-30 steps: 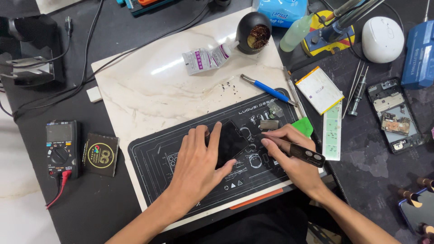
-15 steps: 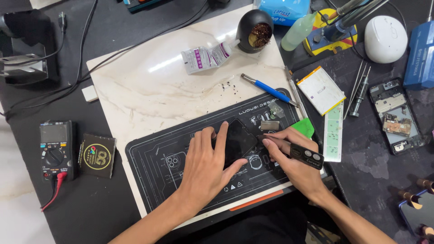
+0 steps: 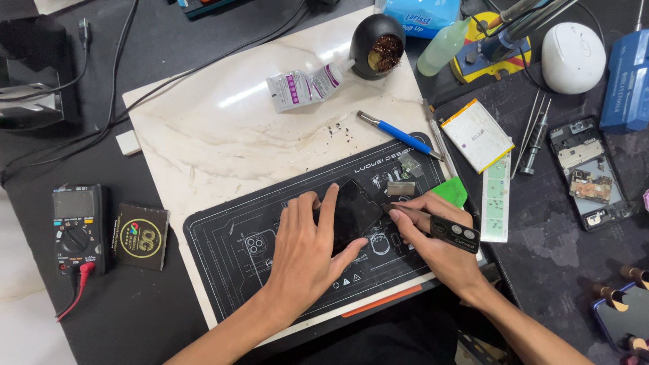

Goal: The person disassembles a mobile phone by removing the screen assembly using a small tool and then scrapes residue from the internal frame with a pointed tool.

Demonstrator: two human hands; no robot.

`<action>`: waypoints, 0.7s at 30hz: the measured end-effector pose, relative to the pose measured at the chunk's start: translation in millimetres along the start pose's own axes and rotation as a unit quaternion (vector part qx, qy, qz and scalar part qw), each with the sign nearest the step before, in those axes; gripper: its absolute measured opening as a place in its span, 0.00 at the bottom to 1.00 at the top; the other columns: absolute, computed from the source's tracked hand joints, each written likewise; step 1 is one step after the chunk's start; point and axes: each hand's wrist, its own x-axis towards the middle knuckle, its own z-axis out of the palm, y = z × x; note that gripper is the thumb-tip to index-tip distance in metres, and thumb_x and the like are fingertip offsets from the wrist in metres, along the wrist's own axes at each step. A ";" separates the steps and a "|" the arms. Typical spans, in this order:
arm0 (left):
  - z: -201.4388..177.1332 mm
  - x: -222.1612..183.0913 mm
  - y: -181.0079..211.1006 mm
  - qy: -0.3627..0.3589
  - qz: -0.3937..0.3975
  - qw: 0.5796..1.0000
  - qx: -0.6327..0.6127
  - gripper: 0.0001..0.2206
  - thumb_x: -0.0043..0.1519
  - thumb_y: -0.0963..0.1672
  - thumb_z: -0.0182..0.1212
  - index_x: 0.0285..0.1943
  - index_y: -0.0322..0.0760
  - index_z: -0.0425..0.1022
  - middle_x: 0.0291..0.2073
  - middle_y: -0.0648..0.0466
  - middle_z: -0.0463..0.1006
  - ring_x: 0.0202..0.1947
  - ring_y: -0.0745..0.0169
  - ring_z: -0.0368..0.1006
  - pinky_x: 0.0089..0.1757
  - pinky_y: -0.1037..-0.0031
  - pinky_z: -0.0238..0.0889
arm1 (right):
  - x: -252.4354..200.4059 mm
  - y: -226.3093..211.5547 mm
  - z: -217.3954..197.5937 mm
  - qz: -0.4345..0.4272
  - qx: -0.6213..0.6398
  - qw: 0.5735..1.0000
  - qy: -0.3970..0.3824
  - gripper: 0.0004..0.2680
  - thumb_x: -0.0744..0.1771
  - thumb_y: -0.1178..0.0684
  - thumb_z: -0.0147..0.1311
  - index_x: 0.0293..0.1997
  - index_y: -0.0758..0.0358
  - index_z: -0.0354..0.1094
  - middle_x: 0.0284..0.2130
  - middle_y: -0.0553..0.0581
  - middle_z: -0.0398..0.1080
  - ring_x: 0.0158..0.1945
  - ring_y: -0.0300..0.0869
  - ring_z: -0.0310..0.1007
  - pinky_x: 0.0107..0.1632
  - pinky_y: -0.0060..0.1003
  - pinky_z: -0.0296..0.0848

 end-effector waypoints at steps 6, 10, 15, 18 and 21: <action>4.6 -0.3 -0.8 0.008 -0.005 1.000 -0.005 0.39 0.53 0.53 0.73 0.65 0.19 0.63 0.46 0.36 0.67 0.45 0.44 0.64 0.45 0.57 0.62 | -3.3 -3.6 3.1 -0.060 -0.016 0.998 0.014 0.05 0.65 0.62 0.61 0.42 0.72 0.75 0.32 0.53 0.74 0.34 0.30 0.76 0.35 0.23 0.73; 6.8 -0.9 -2.3 0.012 -0.009 1.000 -0.007 0.39 0.53 0.52 0.72 0.65 0.19 0.63 0.46 0.36 0.66 0.45 0.44 0.63 0.46 0.56 0.62 | -6.5 -3.5 8.3 -0.097 -0.109 0.988 0.041 0.04 0.64 0.62 0.63 0.40 0.69 0.77 0.28 0.53 0.71 0.25 0.30 0.69 0.26 0.25 0.64; 9.1 -2.5 -4.1 0.016 -0.004 1.000 -0.008 0.38 0.54 0.53 0.72 0.66 0.19 0.63 0.47 0.37 0.66 0.44 0.45 0.63 0.46 0.57 0.61 | -7.0 -2.1 8.6 -0.111 -0.091 0.989 0.041 0.04 0.65 0.62 0.62 0.41 0.70 0.77 0.29 0.52 0.71 0.27 0.29 0.69 0.28 0.24 0.65; 9.2 -3.4 -5.3 0.018 0.007 1.000 -0.002 0.38 0.55 0.52 0.71 0.66 0.19 0.63 0.47 0.38 0.66 0.44 0.45 0.62 0.46 0.57 0.61 | -3.3 -2.9 10.3 -0.114 -0.061 0.991 0.034 0.04 0.66 0.62 0.61 0.42 0.71 0.76 0.30 0.51 0.72 0.28 0.29 0.71 0.29 0.23 0.68; 8.7 -4.2 -4.8 0.025 0.017 1.000 0.006 0.38 0.55 0.52 0.71 0.66 0.18 0.62 0.47 0.37 0.66 0.44 0.45 0.62 0.46 0.57 0.61 | -0.9 -4.3 11.5 -0.081 -0.018 0.996 0.018 0.04 0.66 0.63 0.60 0.43 0.72 0.76 0.31 0.51 0.71 0.28 0.29 0.72 0.28 0.24 0.69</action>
